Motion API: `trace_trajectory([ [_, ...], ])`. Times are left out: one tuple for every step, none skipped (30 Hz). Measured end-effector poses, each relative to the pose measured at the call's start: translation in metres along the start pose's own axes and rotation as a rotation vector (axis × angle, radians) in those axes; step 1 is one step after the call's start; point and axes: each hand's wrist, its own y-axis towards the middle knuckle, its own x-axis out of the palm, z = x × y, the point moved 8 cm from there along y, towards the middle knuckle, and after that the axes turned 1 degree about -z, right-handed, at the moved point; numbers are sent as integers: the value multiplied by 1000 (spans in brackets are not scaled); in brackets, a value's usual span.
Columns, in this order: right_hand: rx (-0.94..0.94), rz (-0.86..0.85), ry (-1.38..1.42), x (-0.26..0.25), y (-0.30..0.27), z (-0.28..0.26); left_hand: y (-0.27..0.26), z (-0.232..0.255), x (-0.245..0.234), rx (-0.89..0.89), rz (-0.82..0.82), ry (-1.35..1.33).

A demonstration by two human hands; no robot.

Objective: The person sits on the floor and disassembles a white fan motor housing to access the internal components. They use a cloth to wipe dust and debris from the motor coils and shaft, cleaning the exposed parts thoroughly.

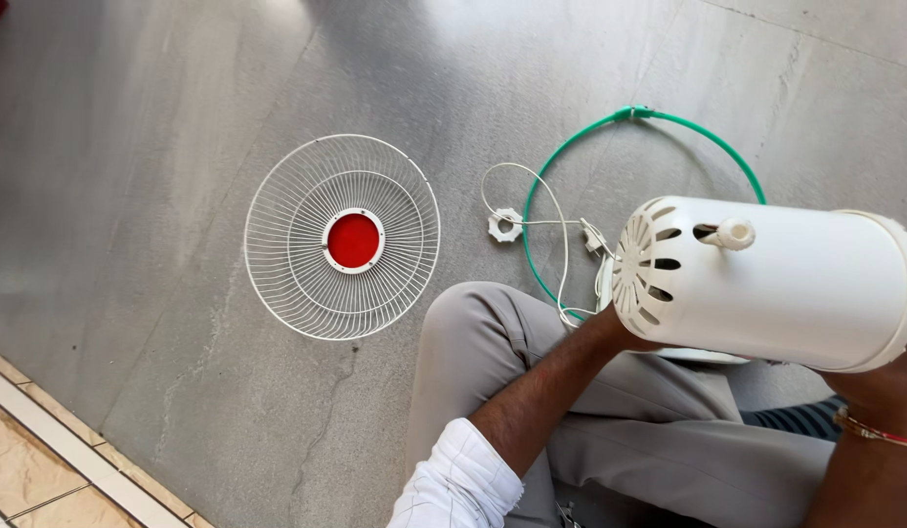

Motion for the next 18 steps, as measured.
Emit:
trace_trajectory([
  [3, -2, 1, -1, -3, -1, 1, 2, 5, 1, 2, -4],
  [2, 0, 1, -2, -4, -2, 2, 3, 6, 1, 6, -9],
  [7, -1, -4, -4, -8, -2, 2, 4, 13, -1, -6, -23],
  [-1, 4, 0, -2, -7, -1, 3, 4, 13, -1, -5, -18],
  [-8, 8, 0, -1, -7, -1, 5, 4, 10, 2, -4, -13],
  [-12, 9, 2, 1, -5, -1, 7, 6, 10, 0, 0, -13],
  [-17, 14, 6, 3, -4, -2, 8, 7, 8, 0, 1, -7],
  [-21, 17, 6, 3, -3, -2, 6, 9, 5, 1, 1, -4],
  [-22, 16, 4, 2, -4, -3, 6, 10, 6, 3, 3, -6],
  [-25, 18, 4, 3, -5, -4, 5, 12, 6, 4, 4, -5],
  [-27, 19, 6, 4, -4, -4, 5, 13, 6, 6, 7, -9],
  [-31, 22, 4, 6, -3, -4, 6, 14, 5, 10, 6, -13],
  [-35, 20, 15, 5, -5, -4, 3, 14, 7, 10, 9, -20],
  [-40, 19, 22, 9, -6, -4, 2, 12, 7, 12, 12, -32],
  [-21, 15, 5, 5, -15, -2, 1, 10, 15, 14, 3, -57],
  [-14, 13, 6, 6, -22, 0, -1, 6, 18, 15, 3, -83],
  [-8, 18, 2, 6, -27, 3, 0, 2, 17, 19, 2, -99],
  [-3, 20, -2, 6, -32, 5, 1, -1, 17, 21, -1, -119],
])
